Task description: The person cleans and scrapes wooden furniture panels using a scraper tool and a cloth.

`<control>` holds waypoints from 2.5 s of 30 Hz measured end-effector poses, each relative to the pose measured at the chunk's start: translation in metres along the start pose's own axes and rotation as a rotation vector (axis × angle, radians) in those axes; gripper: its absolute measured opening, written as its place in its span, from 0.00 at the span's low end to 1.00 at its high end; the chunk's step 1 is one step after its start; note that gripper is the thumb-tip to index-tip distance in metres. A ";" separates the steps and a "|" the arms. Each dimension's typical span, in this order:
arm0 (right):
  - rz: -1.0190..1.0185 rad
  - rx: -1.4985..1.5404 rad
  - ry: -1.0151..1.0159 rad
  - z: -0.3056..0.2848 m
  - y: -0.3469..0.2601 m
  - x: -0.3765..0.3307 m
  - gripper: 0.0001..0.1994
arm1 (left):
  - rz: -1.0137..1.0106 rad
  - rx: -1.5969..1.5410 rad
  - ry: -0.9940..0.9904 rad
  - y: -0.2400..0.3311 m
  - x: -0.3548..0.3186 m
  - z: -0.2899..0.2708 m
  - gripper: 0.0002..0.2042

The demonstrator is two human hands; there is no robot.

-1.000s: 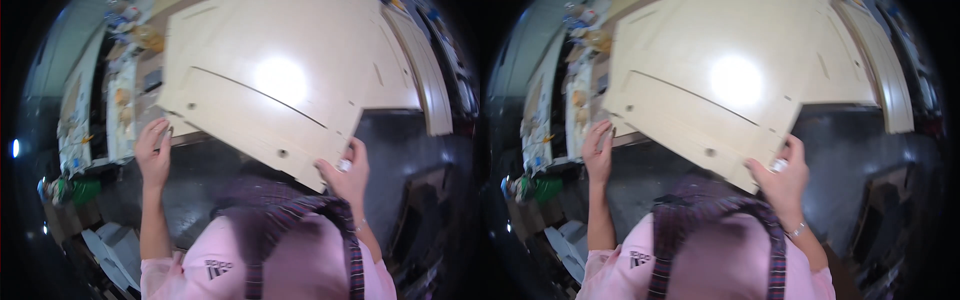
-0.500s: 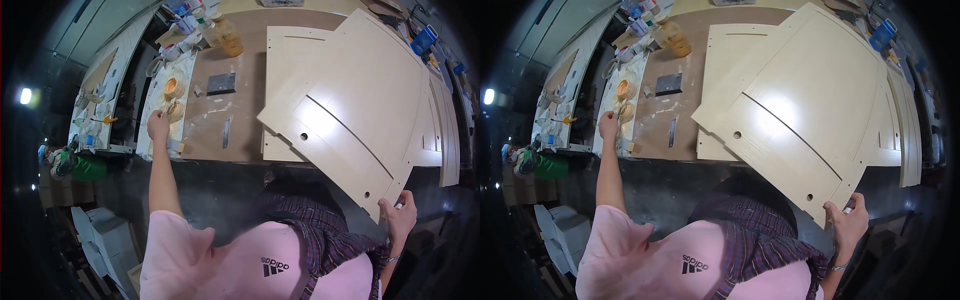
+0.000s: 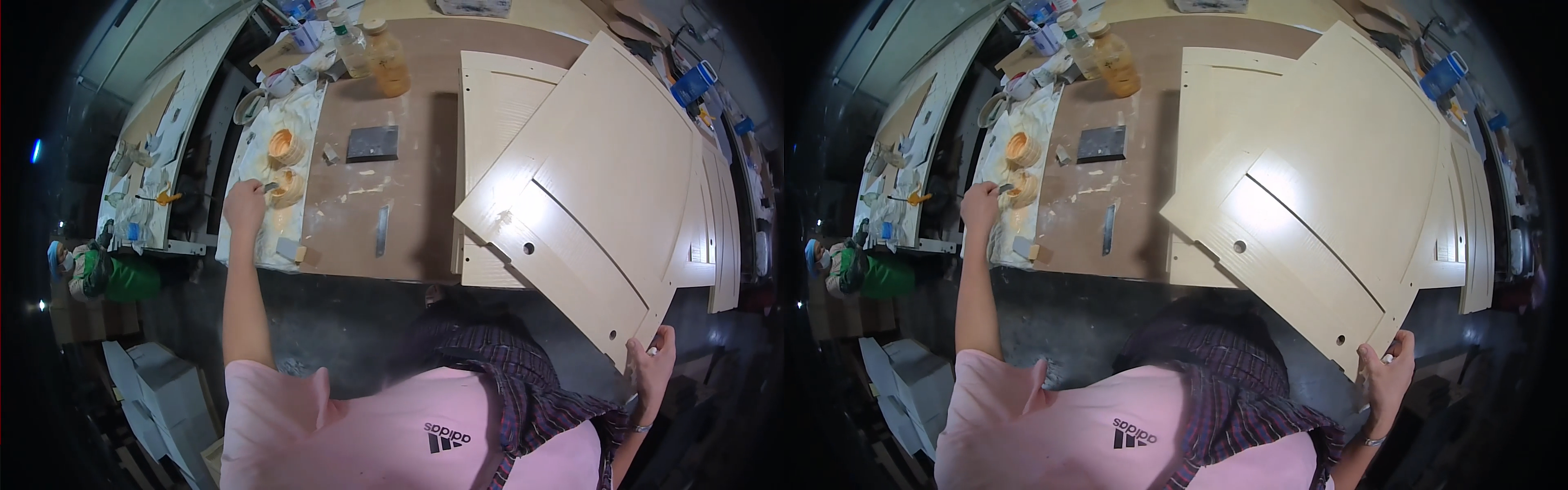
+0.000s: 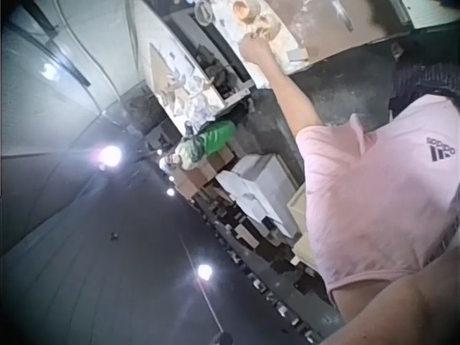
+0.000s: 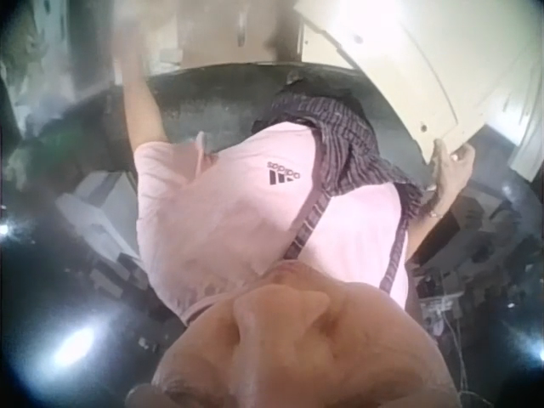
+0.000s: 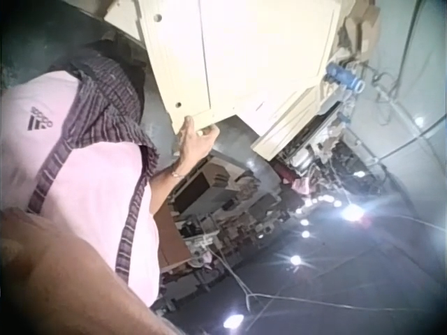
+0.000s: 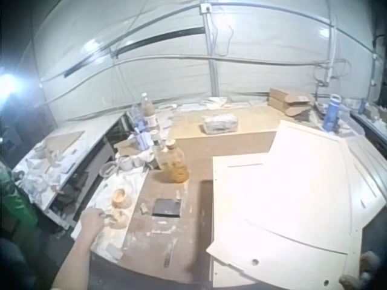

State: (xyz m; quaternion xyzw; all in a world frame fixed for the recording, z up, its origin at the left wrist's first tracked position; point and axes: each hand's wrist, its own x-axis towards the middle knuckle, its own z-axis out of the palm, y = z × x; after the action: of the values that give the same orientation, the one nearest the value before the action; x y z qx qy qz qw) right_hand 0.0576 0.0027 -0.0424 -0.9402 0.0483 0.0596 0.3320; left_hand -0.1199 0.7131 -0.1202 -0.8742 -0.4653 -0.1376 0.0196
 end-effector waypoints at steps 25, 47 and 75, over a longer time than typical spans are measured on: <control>0.057 0.193 -0.155 -0.006 0.006 0.009 0.23 | 0.001 -0.082 -0.371 -0.020 0.041 0.048 0.08; -0.342 0.009 0.164 -0.063 -0.004 0.070 0.09 | 0.054 -1.835 -0.954 0.167 -0.115 -0.060 0.12; -0.904 -0.450 0.424 0.017 -0.028 0.223 0.09 | 0.897 -0.798 -0.271 0.385 -0.357 -0.143 0.20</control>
State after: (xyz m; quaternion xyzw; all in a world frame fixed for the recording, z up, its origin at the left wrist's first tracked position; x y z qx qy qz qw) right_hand 0.2803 0.0233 -0.0704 -0.9065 -0.3087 -0.2709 0.0980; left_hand -0.0255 0.1830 -0.0388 -0.9344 0.0371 -0.1672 -0.3124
